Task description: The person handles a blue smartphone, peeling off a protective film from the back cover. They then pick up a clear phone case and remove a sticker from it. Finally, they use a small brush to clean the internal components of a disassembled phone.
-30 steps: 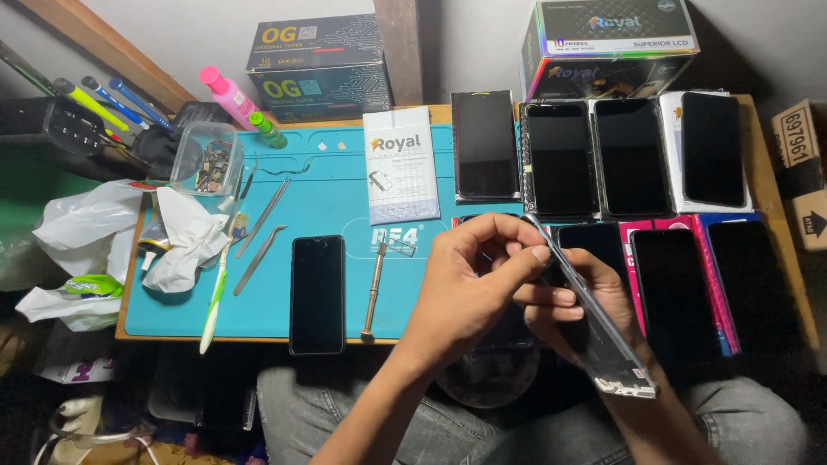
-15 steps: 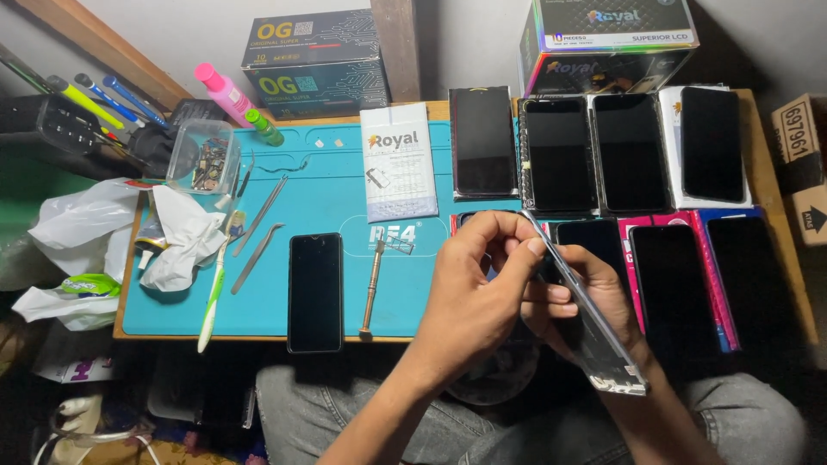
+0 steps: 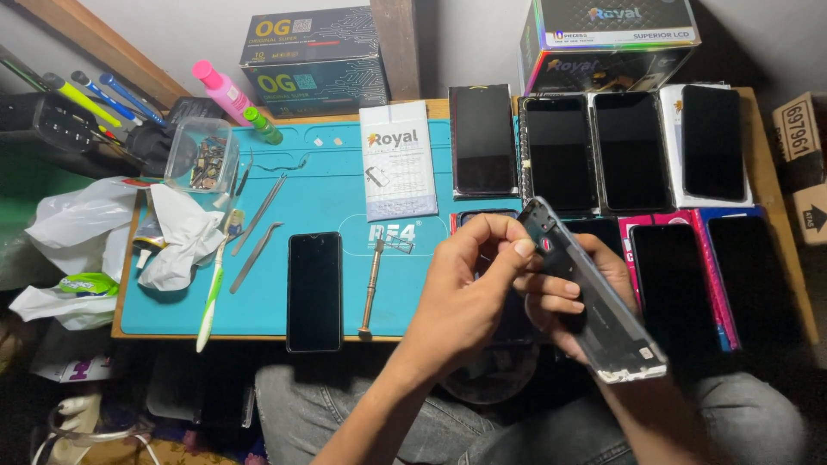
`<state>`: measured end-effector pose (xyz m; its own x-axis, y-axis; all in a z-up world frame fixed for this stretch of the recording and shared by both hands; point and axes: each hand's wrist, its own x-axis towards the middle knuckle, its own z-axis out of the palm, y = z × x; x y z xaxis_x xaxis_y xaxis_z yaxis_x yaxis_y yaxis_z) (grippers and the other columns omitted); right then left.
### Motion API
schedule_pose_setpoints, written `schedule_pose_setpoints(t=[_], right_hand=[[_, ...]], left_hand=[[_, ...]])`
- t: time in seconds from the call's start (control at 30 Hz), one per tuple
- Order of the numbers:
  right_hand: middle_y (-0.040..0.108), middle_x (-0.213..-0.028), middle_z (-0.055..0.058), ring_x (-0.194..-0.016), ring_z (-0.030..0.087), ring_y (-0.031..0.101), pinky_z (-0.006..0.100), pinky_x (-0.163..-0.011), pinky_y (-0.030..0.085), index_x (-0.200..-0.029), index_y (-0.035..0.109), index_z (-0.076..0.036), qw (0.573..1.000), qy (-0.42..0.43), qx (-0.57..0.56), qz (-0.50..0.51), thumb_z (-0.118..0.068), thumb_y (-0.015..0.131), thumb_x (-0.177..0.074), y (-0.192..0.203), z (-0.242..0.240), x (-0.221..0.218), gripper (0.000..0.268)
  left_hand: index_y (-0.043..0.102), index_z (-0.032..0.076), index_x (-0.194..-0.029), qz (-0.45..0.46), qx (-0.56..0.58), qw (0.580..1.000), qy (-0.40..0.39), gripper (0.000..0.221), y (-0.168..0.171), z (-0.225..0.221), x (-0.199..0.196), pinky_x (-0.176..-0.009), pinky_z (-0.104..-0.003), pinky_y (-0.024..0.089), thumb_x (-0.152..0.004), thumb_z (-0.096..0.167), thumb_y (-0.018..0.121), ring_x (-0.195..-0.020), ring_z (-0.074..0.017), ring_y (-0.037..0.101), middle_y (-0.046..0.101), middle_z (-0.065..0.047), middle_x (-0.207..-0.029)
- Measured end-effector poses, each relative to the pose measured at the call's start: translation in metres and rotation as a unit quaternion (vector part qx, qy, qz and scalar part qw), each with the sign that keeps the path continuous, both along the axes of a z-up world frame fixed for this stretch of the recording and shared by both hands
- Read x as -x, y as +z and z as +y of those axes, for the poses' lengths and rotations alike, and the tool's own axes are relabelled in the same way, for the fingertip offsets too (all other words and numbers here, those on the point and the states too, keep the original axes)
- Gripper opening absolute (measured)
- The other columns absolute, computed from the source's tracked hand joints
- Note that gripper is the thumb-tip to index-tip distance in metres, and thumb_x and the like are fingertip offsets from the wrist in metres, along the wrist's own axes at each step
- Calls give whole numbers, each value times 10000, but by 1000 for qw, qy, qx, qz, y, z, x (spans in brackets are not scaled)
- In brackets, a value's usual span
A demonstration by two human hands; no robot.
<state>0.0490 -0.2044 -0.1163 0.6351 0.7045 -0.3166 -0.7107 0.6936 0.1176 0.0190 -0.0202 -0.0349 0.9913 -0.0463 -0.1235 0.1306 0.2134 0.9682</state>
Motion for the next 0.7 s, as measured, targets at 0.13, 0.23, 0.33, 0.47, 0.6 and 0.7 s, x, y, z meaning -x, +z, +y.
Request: schedule_pose_setpoints(t=[0.13,0.23,0.33,0.47,0.6,0.7], right_hand=[[488,-1093,149,-694,120,468,223,-572,441,-1567,312,196,987,-6,4,-161,-548,606,-1078,27,5,-2,938],[523,-1114,197,-747,185,449,285,-634,384,-1585,282,243,988,-20,48,-144,-479,678,-1014,54,12,-4,1002],[648,-1383,333,-933,298,556,386,-813,494,-1573,427,204,976,2,122,-181,-434,609,-974,53,9,-12,895],[546,-1575,390,-1324,473,679,477,-1086,594,-1520,502,178,963,27,185,-192,-426,435,-1108,84,46,-8,734],[717,-1149,210,-1007,316,691,403,-857,544,-1275,686,17,820,-3,561,-113,-341,423,-1149,100,94,-6,462],[744,-849,54,-706,161,692,304,-611,559,-1051,774,-80,741,-46,634,-214,-324,539,-1178,73,118,-21,362]], left_hand=[[634,143,-997,-27,86,996,5,101,-5,10,8,-1183,-367,472,-1083,193,647,-1323,-163,595,791,-45,-1078],[670,122,-1014,33,27,999,26,83,5,28,16,-794,-237,440,-1062,188,681,-832,-66,500,608,42,-935],[692,101,-1005,51,5,997,51,87,6,49,22,-834,-243,485,-1043,179,693,-893,-85,577,658,12,-969],[693,115,-990,26,-12,995,98,62,7,87,39,-764,-235,476,-1044,147,691,-841,-59,530,637,41,-937],[733,80,-1026,49,3,982,185,70,7,129,58,-776,-240,468,-1021,131,686,-846,-104,558,675,-15,-958],[724,53,-1040,55,56,968,238,53,-1,154,71,-754,-238,476,-1011,75,686,-908,-113,601,699,-43,-1039]])
